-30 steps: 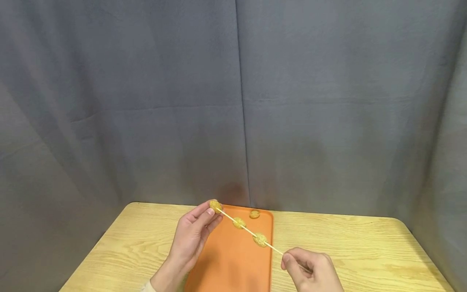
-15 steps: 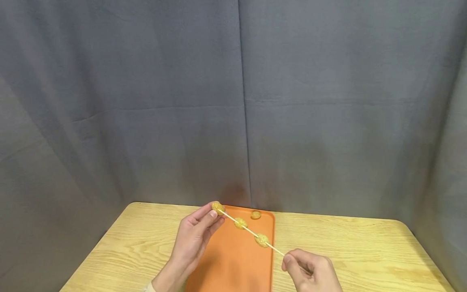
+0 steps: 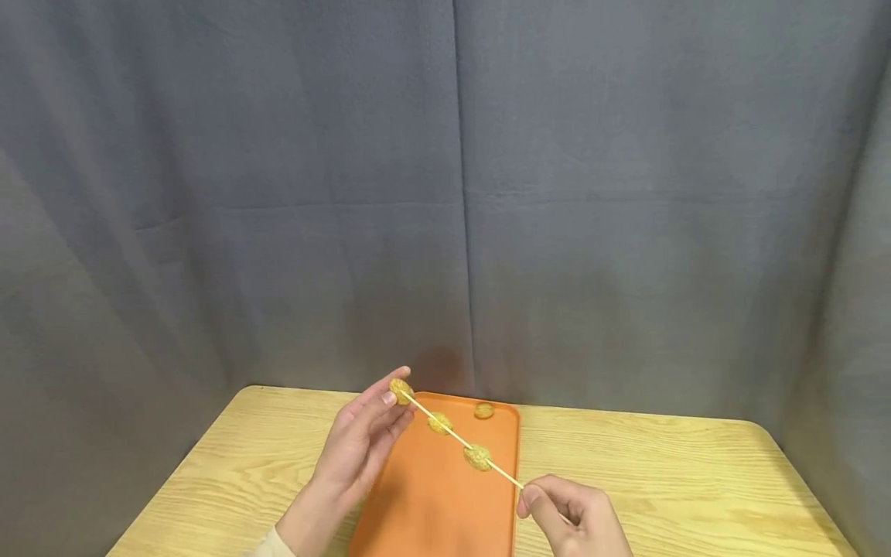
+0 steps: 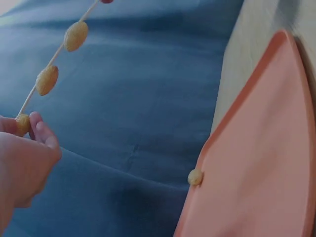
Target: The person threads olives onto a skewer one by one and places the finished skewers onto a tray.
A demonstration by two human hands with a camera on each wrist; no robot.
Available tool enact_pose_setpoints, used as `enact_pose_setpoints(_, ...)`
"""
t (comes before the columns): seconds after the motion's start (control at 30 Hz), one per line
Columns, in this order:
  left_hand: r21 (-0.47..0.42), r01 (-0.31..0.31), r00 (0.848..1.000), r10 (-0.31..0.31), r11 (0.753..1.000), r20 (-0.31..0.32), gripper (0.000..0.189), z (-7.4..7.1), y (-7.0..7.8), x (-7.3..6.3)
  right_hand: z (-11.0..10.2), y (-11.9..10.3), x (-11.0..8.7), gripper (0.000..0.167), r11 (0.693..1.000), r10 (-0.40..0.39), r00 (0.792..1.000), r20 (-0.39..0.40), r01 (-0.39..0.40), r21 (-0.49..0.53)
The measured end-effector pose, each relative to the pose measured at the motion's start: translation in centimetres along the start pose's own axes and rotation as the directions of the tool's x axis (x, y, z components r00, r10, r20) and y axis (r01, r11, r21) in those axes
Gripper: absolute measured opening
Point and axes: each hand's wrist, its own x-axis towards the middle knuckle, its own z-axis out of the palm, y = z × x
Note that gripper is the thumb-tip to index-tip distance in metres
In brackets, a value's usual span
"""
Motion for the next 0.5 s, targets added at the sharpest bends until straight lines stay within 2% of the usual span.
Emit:
enact_pose_setpoints(0.07,-0.046,-0.051,0.998,0.049,0.998,-0.039,0.04,-0.4,0.8,0.2,-0.2,0.0,-0.1,0.024,1.0,0.011,1.0,-0.009,-0.01,0.015)
enact_pose_setpoints(0.17,-0.119,-0.14,0.986,0.127,0.983,-0.107,0.029,-1.2,2.1,0.5,-0.7,0.1,-0.2,0.025,0.999,0.039,0.998,-0.044,-0.038,0.025)
enact_pose_setpoints(0.23,-0.147,-0.16,0.985,0.146,0.976,-0.096,0.025,-1.6,2.8,0.6,-0.8,0.1,-0.2,0.025,0.999,0.028,0.998,-0.06,-0.026,0.025)
enact_pose_setpoints(0.3,-0.173,-0.13,0.991,0.13,0.976,-0.017,0.023,-1.9,3.1,0.6,-0.6,0.2,-0.3,0.025,0.999,-0.031,0.998,-0.058,0.032,0.021)
enact_pose_setpoints(0.37,-0.192,-0.086,0.991,0.105,0.978,0.088,0.021,-2.0,3.0,0.4,-0.3,0.1,-0.5,0.026,0.996,-0.089,0.995,-0.05,0.09,0.019)
enact_pose_setpoints(0.43,-0.204,-0.053,0.979,0.091,0.978,0.183,0.021,-1.9,2.7,0.3,0.1,0.1,-0.6,0.027,0.992,-0.121,0.992,-0.044,0.123,0.039)
enact_pose_setpoints(0.5,-0.213,-0.045,0.966,0.098,0.976,0.241,0.023,-1.7,2.4,0.3,0.4,0.0,-0.7,0.027,0.99,-0.129,0.99,-0.052,0.132,0.052)
